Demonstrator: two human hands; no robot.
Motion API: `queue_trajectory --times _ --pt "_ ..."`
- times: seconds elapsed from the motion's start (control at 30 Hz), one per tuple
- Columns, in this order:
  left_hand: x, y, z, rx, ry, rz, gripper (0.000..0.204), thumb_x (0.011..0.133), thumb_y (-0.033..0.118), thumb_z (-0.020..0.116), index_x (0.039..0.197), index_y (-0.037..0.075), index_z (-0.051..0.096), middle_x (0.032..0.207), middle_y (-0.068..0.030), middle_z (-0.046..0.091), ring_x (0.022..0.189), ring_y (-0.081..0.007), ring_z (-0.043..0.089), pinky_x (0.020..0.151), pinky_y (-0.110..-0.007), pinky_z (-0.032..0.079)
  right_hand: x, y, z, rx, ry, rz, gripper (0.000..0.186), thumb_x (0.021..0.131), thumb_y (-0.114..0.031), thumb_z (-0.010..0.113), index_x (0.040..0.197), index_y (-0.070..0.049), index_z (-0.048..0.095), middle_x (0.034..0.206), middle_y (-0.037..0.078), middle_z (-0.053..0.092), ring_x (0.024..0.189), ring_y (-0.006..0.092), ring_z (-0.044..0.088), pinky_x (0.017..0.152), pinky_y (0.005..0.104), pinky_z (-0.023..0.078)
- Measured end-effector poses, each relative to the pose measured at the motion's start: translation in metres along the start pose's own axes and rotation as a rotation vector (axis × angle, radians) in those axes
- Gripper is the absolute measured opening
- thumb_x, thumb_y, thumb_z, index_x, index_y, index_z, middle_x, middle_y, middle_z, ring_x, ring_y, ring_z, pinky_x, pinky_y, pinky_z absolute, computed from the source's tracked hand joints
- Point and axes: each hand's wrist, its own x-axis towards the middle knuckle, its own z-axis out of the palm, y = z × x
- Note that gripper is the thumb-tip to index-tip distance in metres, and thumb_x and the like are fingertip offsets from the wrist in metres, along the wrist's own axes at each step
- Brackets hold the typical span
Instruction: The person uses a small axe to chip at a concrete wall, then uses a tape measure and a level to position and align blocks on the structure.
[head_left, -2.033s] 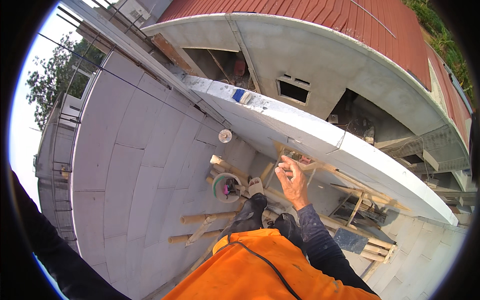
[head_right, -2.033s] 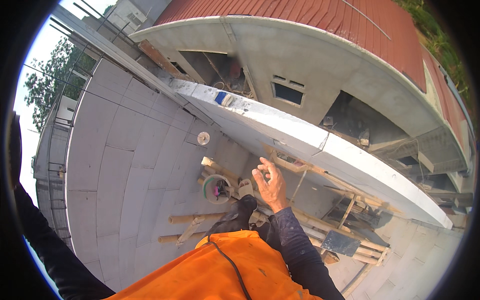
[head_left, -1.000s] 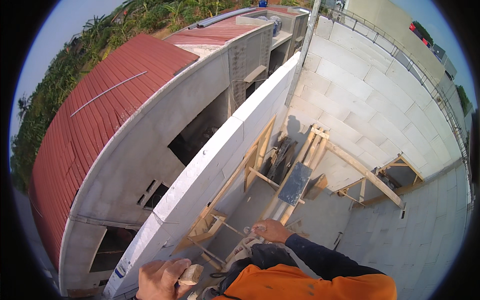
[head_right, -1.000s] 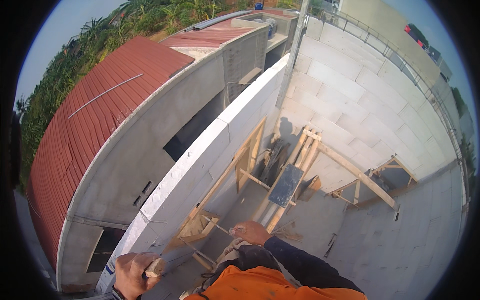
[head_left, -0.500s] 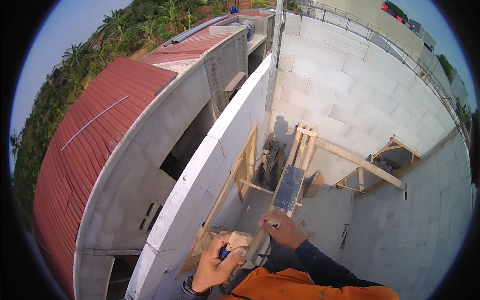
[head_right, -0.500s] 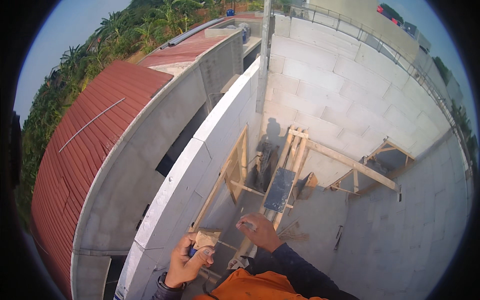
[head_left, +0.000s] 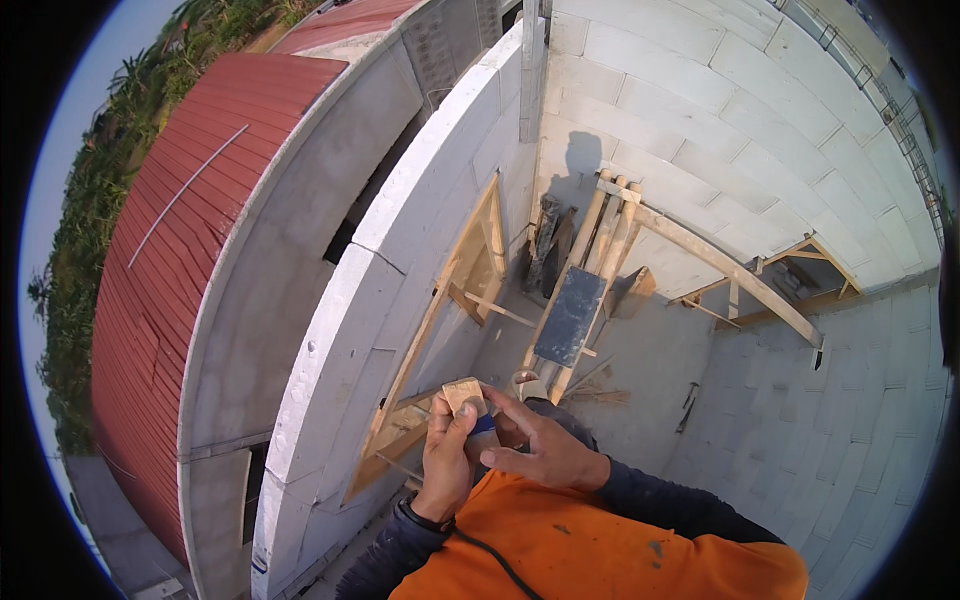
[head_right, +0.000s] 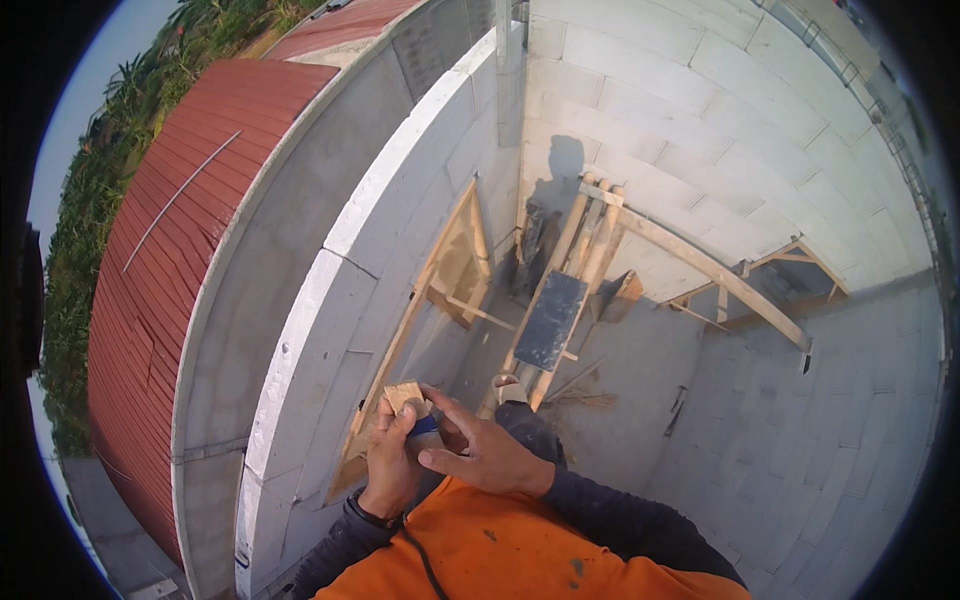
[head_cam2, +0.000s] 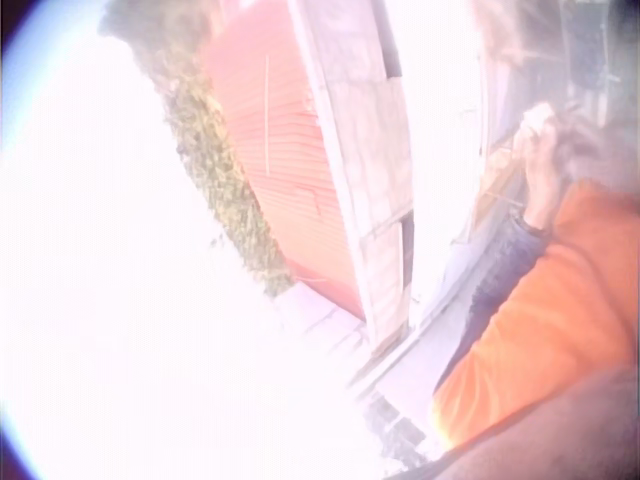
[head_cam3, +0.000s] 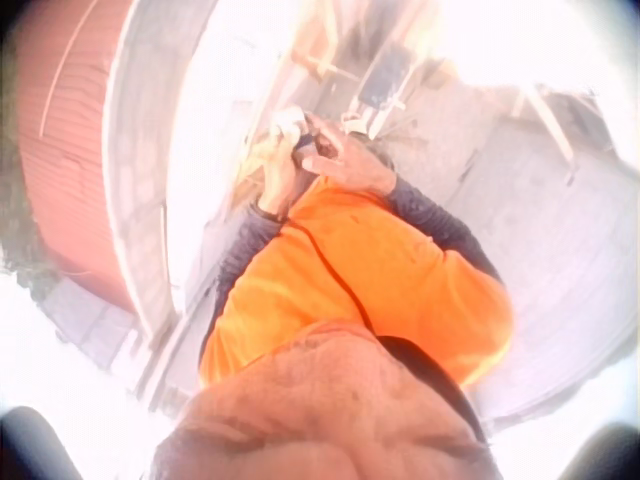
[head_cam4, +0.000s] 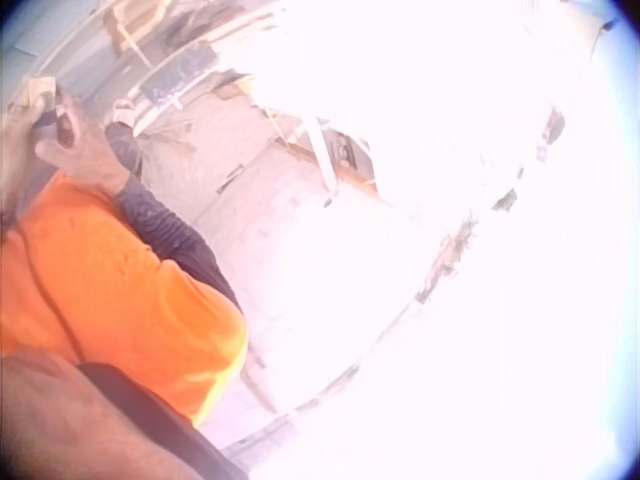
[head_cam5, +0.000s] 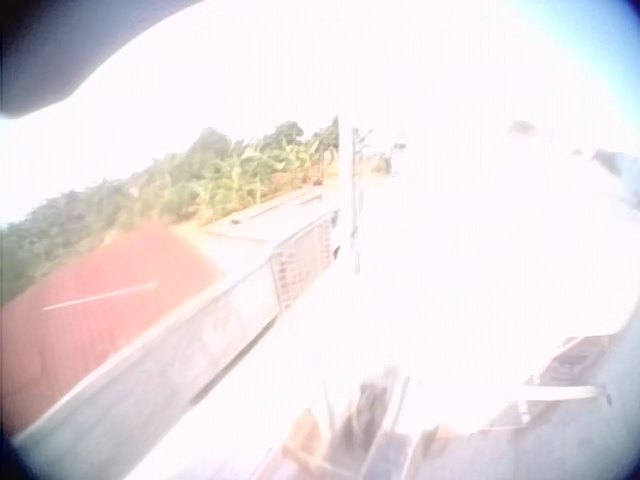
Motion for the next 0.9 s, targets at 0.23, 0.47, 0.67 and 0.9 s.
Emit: queue_trajectory --times 0.23,0.47,0.67,0.9 --pt "0.033 -0.003 0.004 -0.015 -0.081 -0.072 0.052 0.113 0.033 0.057 0.156 0.011 0.039 0.143 -0.0082 0.053 0.141 -0.0206 0.046 0.119 -0.040 0.041 0.042 -0.001 0.007 -0.114 0.154 -0.169 0.088 0.086 -0.011 0.081 0.160 0.002 0.034 0.127 0.014 0.061 0.126 0.0224 0.061 0.106 0.0373 0.051" --pt "0.053 -0.006 -0.022 -0.093 -0.443 0.139 0.049 0.112 0.044 0.052 0.146 0.012 0.038 0.149 -0.0083 0.043 0.150 -0.0218 0.037 0.126 -0.042 0.025 0.058 -0.015 0.003 -0.109 0.427 0.008 0.071 0.084 -0.014 0.076 0.147 0.004 0.046 0.087 0.005 0.062 0.057 0.0105 0.059 0.045 0.0203 0.044" --pt "0.083 0.024 -0.009 0.133 -0.585 0.388 0.051 0.105 0.022 0.050 0.150 0.006 0.033 0.147 -0.0170 0.049 0.137 -0.0269 0.048 0.117 -0.042 0.037 0.044 -0.098 -0.021 -0.291 0.178 -0.093 0.044 0.104 -0.020 0.064 0.139 0.007 0.063 0.126 0.015 0.075 0.079 0.0127 0.060 0.074 0.0258 0.053" --pt "0.136 0.010 0.001 0.754 -0.568 0.546 0.050 0.098 0.027 0.057 0.138 -0.003 0.054 0.133 -0.0233 0.061 0.125 -0.0381 0.059 0.107 -0.046 0.046 0.041 -0.147 -0.069 -0.641 0.305 -0.052 0.042 0.104 -0.020 0.064 0.141 -0.001 0.065 0.090 0.003 0.065 0.075 0.0108 0.052 0.070 0.0288 0.048"
